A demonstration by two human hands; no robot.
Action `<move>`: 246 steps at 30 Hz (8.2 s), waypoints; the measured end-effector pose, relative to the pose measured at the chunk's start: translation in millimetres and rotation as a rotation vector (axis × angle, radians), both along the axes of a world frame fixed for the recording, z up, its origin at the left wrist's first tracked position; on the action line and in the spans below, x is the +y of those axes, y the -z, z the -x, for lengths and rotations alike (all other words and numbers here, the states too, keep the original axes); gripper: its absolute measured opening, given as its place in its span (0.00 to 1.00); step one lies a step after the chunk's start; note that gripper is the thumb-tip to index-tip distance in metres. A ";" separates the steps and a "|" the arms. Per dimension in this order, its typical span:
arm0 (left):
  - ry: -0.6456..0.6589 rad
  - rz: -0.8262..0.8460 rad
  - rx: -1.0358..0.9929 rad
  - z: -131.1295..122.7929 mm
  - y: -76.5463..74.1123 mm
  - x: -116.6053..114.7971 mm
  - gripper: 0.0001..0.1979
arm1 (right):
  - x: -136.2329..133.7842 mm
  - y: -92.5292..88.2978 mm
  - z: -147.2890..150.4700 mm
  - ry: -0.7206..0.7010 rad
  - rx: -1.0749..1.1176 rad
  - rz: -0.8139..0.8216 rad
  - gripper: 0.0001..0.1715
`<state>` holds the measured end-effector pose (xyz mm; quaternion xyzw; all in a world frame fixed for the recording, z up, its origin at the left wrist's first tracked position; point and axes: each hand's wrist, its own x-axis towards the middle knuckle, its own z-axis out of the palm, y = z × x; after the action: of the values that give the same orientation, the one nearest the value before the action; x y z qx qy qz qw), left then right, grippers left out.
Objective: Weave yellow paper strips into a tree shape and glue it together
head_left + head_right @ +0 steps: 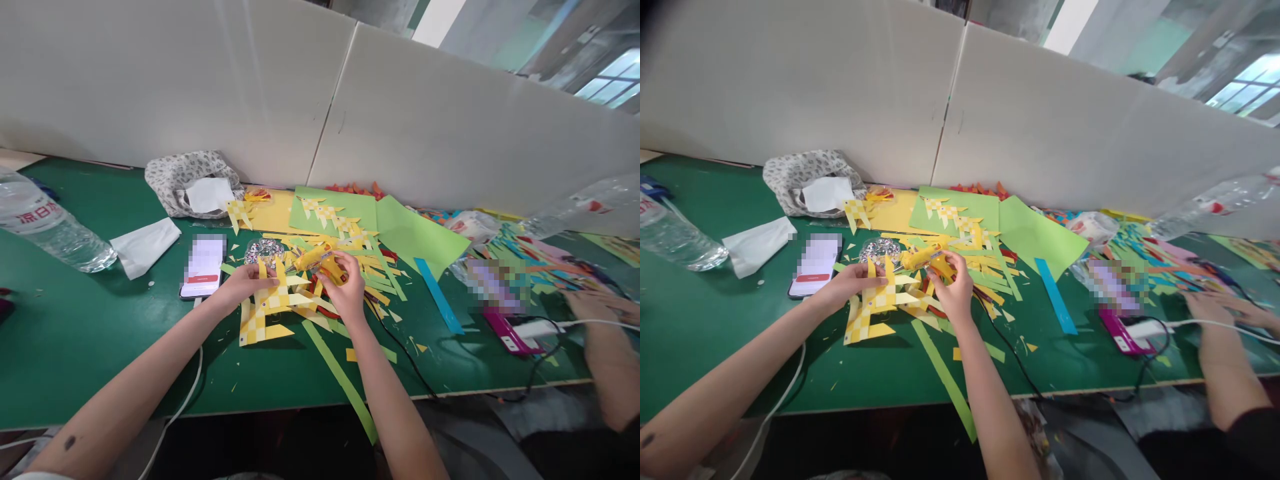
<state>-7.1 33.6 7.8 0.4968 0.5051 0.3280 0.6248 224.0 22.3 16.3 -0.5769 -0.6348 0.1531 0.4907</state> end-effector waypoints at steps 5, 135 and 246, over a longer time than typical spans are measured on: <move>-0.013 -0.008 -0.053 1.3 1.5 0.8 0.14 | 0.2 1.4 -0.9 0.001 -0.017 0.002 0.25; -0.092 -0.174 -0.325 -2.6 -13.7 -13.0 0.09 | -12.6 -2.4 10.2 -0.479 0.519 0.381 0.15; 0.080 -0.092 0.053 -9.5 -3.0 -11.2 0.18 | -19.8 -20.9 27.7 -0.210 0.430 0.595 0.38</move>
<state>2.5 22.4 10.8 0.5536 0.4856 0.3123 0.6001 196.4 2.5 37.1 -0.5806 -0.5009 0.4975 0.4055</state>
